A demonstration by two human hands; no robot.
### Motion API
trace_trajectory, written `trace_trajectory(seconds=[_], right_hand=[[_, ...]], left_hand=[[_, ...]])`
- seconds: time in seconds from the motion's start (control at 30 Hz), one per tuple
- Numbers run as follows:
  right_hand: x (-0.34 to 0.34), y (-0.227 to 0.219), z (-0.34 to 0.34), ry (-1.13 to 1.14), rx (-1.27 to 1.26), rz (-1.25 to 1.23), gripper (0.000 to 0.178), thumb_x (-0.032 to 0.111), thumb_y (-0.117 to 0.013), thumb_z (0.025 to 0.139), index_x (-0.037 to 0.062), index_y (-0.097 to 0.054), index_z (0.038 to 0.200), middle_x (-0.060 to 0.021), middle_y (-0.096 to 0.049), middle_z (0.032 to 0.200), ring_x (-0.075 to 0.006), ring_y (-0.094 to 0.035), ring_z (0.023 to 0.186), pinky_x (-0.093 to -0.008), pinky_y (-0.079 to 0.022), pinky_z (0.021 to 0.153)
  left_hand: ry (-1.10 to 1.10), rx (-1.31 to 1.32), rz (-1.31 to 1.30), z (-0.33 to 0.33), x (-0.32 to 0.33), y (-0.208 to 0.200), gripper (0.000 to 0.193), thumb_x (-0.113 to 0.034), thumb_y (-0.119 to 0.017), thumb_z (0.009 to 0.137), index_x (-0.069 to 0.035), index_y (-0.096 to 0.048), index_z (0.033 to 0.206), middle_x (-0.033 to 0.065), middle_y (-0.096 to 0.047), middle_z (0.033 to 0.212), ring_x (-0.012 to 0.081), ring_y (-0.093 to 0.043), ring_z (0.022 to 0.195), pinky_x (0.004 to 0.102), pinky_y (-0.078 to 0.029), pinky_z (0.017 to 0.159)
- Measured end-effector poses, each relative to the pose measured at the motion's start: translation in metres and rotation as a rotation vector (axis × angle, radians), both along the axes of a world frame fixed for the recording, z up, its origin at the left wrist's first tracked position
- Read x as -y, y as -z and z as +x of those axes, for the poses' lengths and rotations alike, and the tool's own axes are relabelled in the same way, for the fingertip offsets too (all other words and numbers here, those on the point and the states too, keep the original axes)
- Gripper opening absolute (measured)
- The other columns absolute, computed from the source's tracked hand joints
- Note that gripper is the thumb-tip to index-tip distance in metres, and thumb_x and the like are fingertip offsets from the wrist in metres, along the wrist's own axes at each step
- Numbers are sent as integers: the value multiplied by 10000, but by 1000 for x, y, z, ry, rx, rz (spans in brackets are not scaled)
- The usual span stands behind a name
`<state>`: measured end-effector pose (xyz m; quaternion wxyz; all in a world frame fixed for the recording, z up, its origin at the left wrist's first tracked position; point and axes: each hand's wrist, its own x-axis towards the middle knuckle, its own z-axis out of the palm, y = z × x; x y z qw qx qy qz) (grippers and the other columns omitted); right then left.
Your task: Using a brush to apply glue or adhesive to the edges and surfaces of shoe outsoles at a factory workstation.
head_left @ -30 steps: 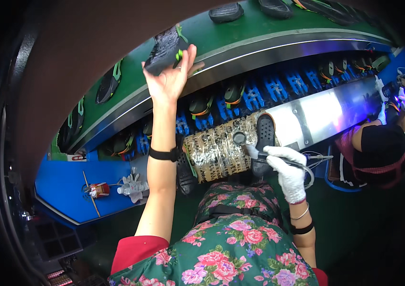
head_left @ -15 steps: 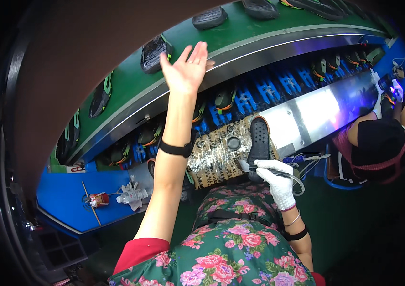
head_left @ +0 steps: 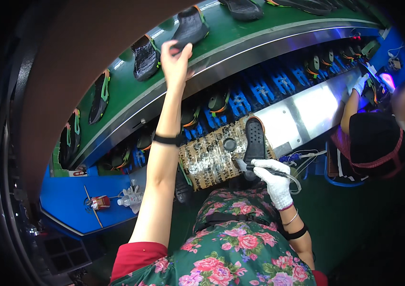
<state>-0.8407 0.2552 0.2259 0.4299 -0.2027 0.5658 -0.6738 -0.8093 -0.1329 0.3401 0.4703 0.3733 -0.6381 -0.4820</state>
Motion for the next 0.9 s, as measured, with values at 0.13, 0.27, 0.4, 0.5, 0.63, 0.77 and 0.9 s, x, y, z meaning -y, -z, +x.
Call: trace_trajectory(seconds=[0.13, 0.27, 0.4, 0.5, 0.63, 0.77, 0.9], right_hand=[[-1, 5, -6, 66, -5, -86, 195, -36, -763, 875, -20, -787, 1067, -115, -796, 1060, -157, -736, 951, -281, -577, 862], [-4, 9, -25, 172, 58, -74, 217, -41, -767, 852, -10, -789, 1065, -102, -795, 1045, -57, -665, 780, -191, -472, 632], [7, -21, -30, 299, 183, -228, 171, -71, -718, 877, -30, -752, 1039, -103, -771, 960, -72, -617, 697, -206, -465, 625], [15, -51, -30, 255, 284, -307, 186, -85, -727, 870, -39, -750, 1049, -128, -771, 1003, -108, -667, 763, -240, -525, 703], [26, -87, -9, -53, 33, -273, 226, -68, -758, 866, -42, -763, 1091, -150, -778, 1122, -196, -740, 1037, -311, -588, 921], [43, -100, 5, -177, -207, -362, 252, -52, -817, 816, -11, -790, 1064, -142, -784, 1112, -208, -749, 1010, -335, -599, 909], [56, -102, 6, -162, -343, -351, 237, -91, -805, 788, -28, -778, 1015, -175, -779, 1112, -246, -752, 1028, -358, -595, 927]], left_hand=[[-124, -350, -201, 107, -37, 9, 419, -65, -825, 894, -91, -521, 1180, 58, -499, 1165, 183, -633, 1004, 345, -626, 764], [-241, -463, -123, 196, -80, -6, 377, -144, -562, 1014, -89, -524, 1385, 115, -623, 1298, 244, -660, 1152, 401, -585, 954], [-355, -392, -13, 255, -94, 0, 448, -286, -426, 1030, -52, -584, 1378, 155, -632, 1332, 279, -654, 1198, 449, -524, 1068], [-104, -357, 362, 263, -105, 14, 442, -341, -498, 1036, -27, -629, 1318, 125, -707, 1089, 244, -710, 995, 398, -582, 919], [60, -149, 698, 233, -130, 45, 385, -347, -580, 1020, -7, -707, 1150, 108, -752, 1035, 205, -728, 923, 358, -591, 864], [222, -152, 997, 197, -154, 92, 492, -502, -623, 1012, -46, -710, 1174, 100, -761, 1079, 209, -737, 956, 394, -602, 921], [371, -296, 1081, 166, -208, 103, 1016, -834, -378, 957, 5, -451, 1526, 214, -586, 1460, 339, -610, 1311, 512, -486, 1128]])
